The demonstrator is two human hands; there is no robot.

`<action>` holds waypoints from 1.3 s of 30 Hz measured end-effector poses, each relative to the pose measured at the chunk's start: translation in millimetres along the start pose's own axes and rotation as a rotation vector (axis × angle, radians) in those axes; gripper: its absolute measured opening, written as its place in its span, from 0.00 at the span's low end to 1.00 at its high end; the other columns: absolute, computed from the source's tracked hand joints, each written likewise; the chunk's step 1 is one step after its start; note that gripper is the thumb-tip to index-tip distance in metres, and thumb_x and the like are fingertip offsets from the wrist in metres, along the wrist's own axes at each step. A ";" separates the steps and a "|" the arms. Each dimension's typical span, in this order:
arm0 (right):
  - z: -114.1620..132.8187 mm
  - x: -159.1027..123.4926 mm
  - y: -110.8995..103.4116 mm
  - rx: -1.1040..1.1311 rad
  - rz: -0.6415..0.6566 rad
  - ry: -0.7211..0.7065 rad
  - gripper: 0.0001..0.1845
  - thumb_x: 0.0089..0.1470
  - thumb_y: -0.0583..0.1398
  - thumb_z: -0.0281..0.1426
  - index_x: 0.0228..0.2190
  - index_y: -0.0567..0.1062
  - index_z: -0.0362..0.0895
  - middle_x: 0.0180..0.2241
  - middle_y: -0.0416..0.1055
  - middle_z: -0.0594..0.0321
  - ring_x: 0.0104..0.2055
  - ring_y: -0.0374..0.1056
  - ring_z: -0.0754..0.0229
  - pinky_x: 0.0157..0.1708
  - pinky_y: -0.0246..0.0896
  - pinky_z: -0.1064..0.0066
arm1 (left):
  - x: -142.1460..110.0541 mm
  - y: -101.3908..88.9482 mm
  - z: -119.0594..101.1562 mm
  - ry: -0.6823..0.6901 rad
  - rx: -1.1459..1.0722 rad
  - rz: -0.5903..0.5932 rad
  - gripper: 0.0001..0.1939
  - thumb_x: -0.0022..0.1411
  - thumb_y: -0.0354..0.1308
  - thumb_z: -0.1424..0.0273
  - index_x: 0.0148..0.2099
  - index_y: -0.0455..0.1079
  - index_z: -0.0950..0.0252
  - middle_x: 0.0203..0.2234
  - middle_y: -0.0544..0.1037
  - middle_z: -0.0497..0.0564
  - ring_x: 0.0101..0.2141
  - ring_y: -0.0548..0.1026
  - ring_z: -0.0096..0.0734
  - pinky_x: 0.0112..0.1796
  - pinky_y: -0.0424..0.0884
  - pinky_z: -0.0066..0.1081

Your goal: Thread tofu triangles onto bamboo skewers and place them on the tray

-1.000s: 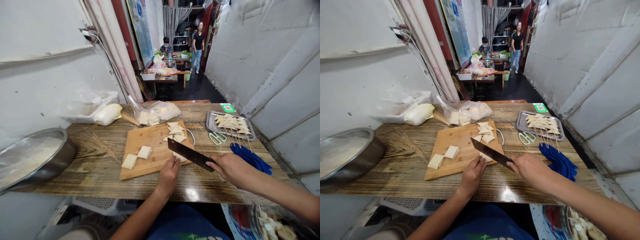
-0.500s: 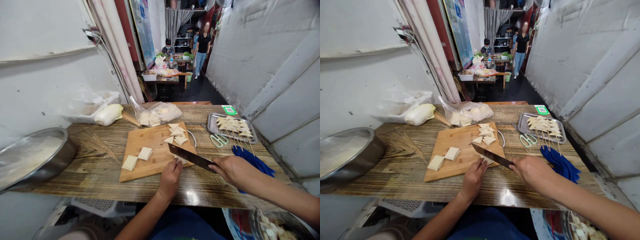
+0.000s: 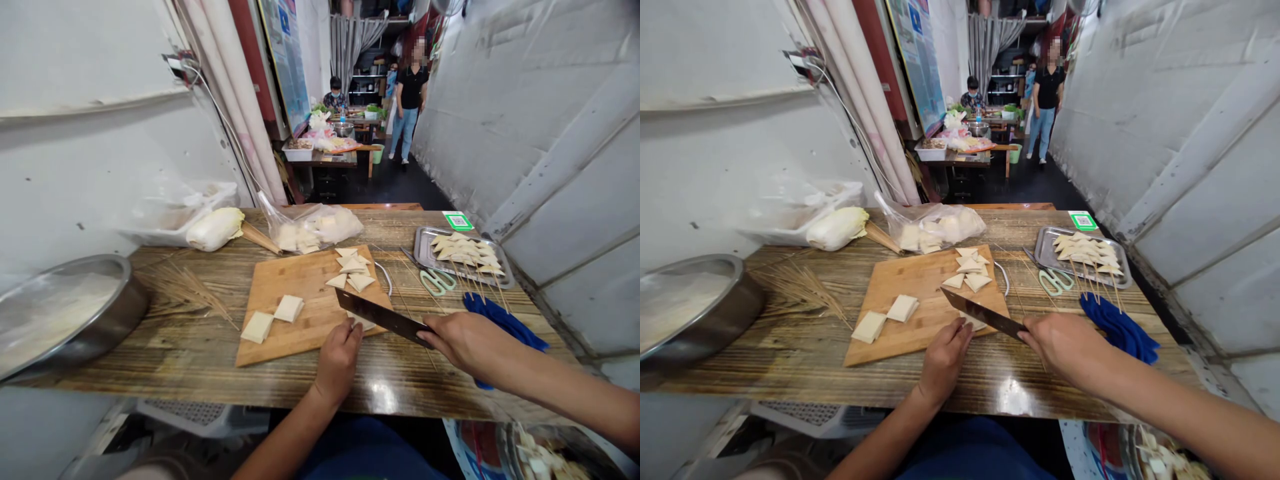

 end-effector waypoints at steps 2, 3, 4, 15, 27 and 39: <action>0.4 -0.2 -0.1 0.001 0.007 -0.003 0.17 0.59 0.48 0.37 0.27 0.70 0.43 0.20 0.71 0.61 0.22 0.68 0.61 0.22 0.48 0.73 | -0.3 -0.8 -0.3 0.006 0.006 -0.010 0.15 0.61 0.48 0.75 0.49 0.66 0.65 0.43 0.71 0.59 0.43 0.71 0.37 0.41 0.71 0.37; 0.4 -0.3 0.4 0.000 0.013 -0.005 0.17 0.59 0.47 0.37 0.27 0.70 0.44 0.20 0.71 0.61 0.22 0.69 0.61 0.22 0.48 0.73 | -0.2 -1.2 -0.7 0.010 0.008 -0.014 0.15 0.61 0.48 0.76 0.49 0.65 0.65 0.43 0.71 0.59 0.43 0.71 0.37 0.41 0.71 0.37; 0.2 -0.2 1.1 -0.003 0.018 -0.005 0.17 0.59 0.47 0.37 0.27 0.70 0.44 0.20 0.71 0.61 0.22 0.69 0.61 0.22 0.48 0.73 | -0.1 -1.7 -1.0 0.014 0.009 -0.019 0.15 0.60 0.48 0.75 0.49 0.65 0.65 0.43 0.71 0.59 0.42 0.71 0.37 0.41 0.72 0.37; 4.0 2.0 -0.9 -0.051 0.029 -0.014 0.17 0.59 0.48 0.36 0.26 0.70 0.43 0.19 0.71 0.60 0.21 0.68 0.61 0.20 0.45 0.73 | 1.2 0.2 -0.6 0.003 -0.022 0.007 0.16 0.61 0.47 0.75 0.51 0.64 0.64 0.43 0.71 0.58 0.43 0.71 0.37 0.41 0.71 0.37; 0.1 5.8 1.4 -0.052 0.075 0.026 0.17 0.58 0.49 0.37 0.26 0.71 0.42 0.21 0.73 0.58 0.24 0.70 0.58 0.21 0.49 0.72 | -0.2 0.7 1.2 -0.006 -0.036 0.006 0.15 0.60 0.48 0.76 0.50 0.65 0.66 0.43 0.71 0.59 0.43 0.71 0.38 0.43 0.71 0.37; 4.6 10.4 16.2 -0.075 0.081 -0.014 0.15 0.58 0.50 0.33 0.26 0.71 0.41 0.21 0.73 0.58 0.23 0.71 0.60 0.20 0.50 0.75 | 1.4 0.0 -3.2 0.040 0.036 -0.001 0.14 0.60 0.48 0.76 0.49 0.65 0.67 0.42 0.71 0.60 0.43 0.71 0.37 0.42 0.71 0.35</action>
Point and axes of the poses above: each hand's wrist, its own x-axis towards the middle knuckle, its own y-axis out of the palm, z = x × y, the point moved 9 cm from there along x, towards the middle knuckle
